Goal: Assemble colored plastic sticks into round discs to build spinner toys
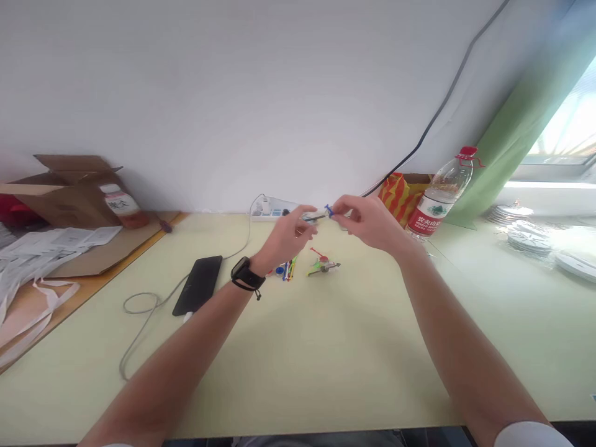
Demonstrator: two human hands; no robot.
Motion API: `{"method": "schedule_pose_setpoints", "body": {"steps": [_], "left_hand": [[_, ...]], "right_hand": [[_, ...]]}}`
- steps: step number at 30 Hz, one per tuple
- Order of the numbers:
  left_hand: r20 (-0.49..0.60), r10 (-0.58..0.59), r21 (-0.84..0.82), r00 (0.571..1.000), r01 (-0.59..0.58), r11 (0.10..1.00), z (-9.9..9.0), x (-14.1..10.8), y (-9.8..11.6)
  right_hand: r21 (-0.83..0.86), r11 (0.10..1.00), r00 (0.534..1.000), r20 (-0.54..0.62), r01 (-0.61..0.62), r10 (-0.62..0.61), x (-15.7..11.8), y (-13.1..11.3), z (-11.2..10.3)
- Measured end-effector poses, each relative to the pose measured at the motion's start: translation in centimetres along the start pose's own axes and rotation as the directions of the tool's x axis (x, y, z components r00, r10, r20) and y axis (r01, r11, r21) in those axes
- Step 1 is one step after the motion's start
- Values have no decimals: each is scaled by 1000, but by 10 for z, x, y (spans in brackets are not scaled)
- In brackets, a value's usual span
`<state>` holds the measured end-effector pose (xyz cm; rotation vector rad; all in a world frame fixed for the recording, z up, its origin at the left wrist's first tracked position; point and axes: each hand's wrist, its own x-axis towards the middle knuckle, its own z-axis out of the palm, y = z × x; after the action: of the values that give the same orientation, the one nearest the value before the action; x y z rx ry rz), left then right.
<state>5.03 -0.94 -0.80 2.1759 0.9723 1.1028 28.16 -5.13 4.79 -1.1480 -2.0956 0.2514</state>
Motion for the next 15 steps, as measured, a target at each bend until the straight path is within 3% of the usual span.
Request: {"method": "schedule_pose_setpoints", "body": {"steps": [4,9,15], "left_hand": [[-7,-3,2,1000,3,1000,-2,0,0],[7,36,17,999,-36,999,-3,0,0],[4,63,42,998,-63,997,-4,0,4]], "right_hand": [[-193,979,997,58,67,-57,3,0,15],[-390,921,988,143,8,52,7,-3,28],[-477,879,977,174,-26,123,6,-11,28]]}}
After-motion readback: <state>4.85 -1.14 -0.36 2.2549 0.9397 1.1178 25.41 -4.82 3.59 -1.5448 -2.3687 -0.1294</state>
